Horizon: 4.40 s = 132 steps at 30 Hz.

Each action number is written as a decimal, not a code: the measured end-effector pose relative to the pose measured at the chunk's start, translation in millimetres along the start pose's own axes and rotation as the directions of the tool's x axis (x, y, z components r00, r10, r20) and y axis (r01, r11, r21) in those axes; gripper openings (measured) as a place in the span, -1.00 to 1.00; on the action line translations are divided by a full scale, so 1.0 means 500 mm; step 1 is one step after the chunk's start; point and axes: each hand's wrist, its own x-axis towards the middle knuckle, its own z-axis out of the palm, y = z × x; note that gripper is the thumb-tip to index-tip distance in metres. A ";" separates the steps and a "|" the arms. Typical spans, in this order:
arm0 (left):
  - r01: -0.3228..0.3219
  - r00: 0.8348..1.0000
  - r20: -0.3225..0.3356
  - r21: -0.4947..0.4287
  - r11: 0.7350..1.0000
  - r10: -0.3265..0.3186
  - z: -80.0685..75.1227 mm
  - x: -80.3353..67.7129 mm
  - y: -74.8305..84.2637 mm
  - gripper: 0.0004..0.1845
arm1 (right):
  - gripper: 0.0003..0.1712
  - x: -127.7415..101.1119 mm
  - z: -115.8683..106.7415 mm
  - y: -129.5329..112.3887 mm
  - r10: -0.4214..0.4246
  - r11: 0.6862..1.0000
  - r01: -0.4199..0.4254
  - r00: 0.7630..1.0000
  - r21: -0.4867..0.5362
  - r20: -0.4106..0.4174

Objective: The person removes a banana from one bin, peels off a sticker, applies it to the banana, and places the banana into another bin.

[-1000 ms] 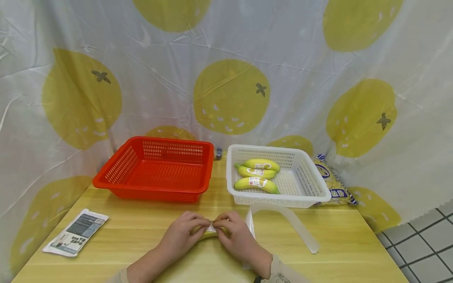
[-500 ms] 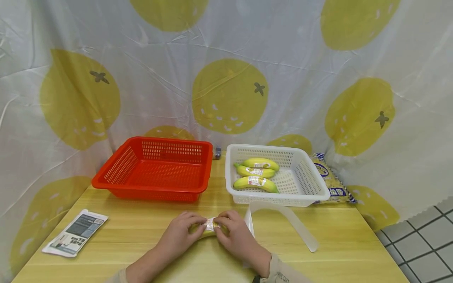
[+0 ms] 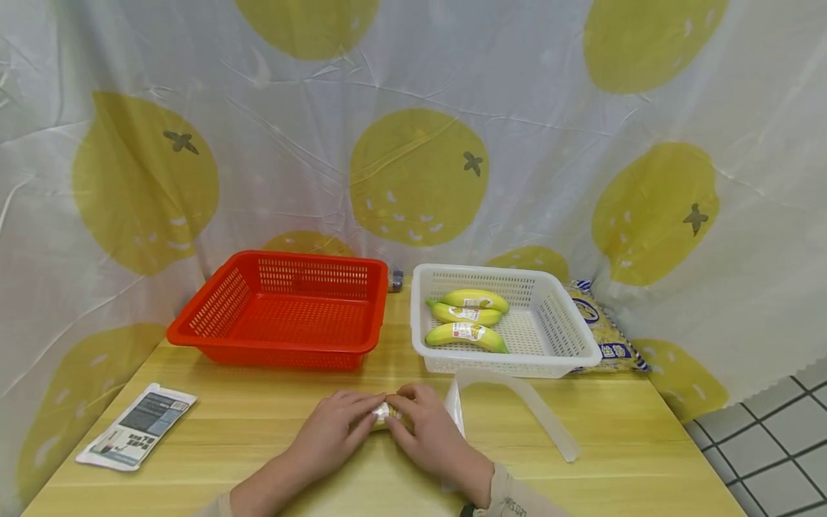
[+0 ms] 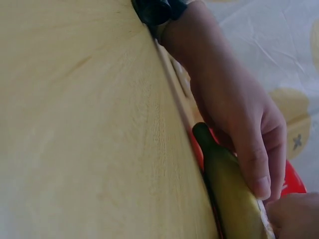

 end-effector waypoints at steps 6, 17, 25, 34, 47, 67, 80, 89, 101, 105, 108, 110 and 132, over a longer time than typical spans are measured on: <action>0.127 0.990 0.065 0.016 0.992 -0.128 -0.008 0.005 0.011 -0.68 | -0.64 0.005 0.000 -0.006 0.080 0.997 -0.080 0.996 -0.019 -0.031; 0.216 0.975 0.027 0.080 0.973 -0.218 -0.015 0.015 0.021 -0.73 | -0.59 -0.004 -0.009 -0.005 0.073 0.980 -0.096 0.988 -0.174 -0.134; 0.251 0.967 0.034 0.072 0.965 -0.254 -0.019 0.010 0.007 -0.77 | -0.57 -0.009 -0.019 -0.006 0.053 0.990 -0.051 0.999 -0.133 0.009; 0.088 0.985 0.168 -0.329 0.940 -0.034 -0.055 0.103 0.029 -0.41 | -0.55 -0.022 -0.067 0.011 -0.051 0.989 0.076 0.981 -0.126 0.188; 0.355 0.931 0.244 -0.780 0.516 -0.272 0.054 0.192 0.051 -0.62 | -0.49 -0.027 -0.254 0.051 -0.172 0.940 0.160 0.985 0.301 0.013; 0.332 0.871 0.179 -0.901 0.280 -0.458 0.105 0.212 0.064 -0.77 | -0.77 0.147 -0.279 0.258 0.503 0.864 -0.438 0.786 -0.249 0.359; 0.340 0.865 0.185 -0.899 0.275 -0.467 0.108 0.213 0.061 -0.76 | -0.73 0.151 -0.251 0.293 0.555 0.830 -0.461 0.737 -0.313 0.385; 0.346 0.867 0.189 -0.894 0.284 -0.460 0.109 0.212 0.057 -0.72 | -0.74 0.153 -0.237 0.304 0.599 0.793 -0.477 0.724 -0.379 0.343; 0.345 0.874 0.194 -0.893 0.288 -0.446 0.111 0.210 0.058 -0.63 | -0.54 0.150 -0.254 0.288 0.615 0.786 -0.531 0.720 -0.316 0.321; 0.339 0.875 0.194 -0.900 0.275 -0.444 0.111 0.211 0.061 -0.63 | -0.64 0.145 -0.271 0.250 0.572 0.818 -0.541 0.800 -0.193 0.180; 0.326 0.879 0.187 -0.907 0.267 -0.438 0.111 0.212 0.062 -0.69 | -0.69 0.125 -0.266 0.206 0.491 0.870 -0.493 0.869 -0.015 -0.059; 0.316 0.884 0.182 -0.911 0.265 -0.430 0.112 0.212 0.062 -0.72 | -0.68 0.103 -0.250 0.173 0.400 0.916 -0.386 0.889 0.107 -0.224; 0.197 0.944 0.058 -0.889 0.413 -0.324 0.077 0.162 0.038 -0.68 | -0.81 0.002 -0.062 0.061 0.283 0.951 -0.255 0.946 -0.177 0.156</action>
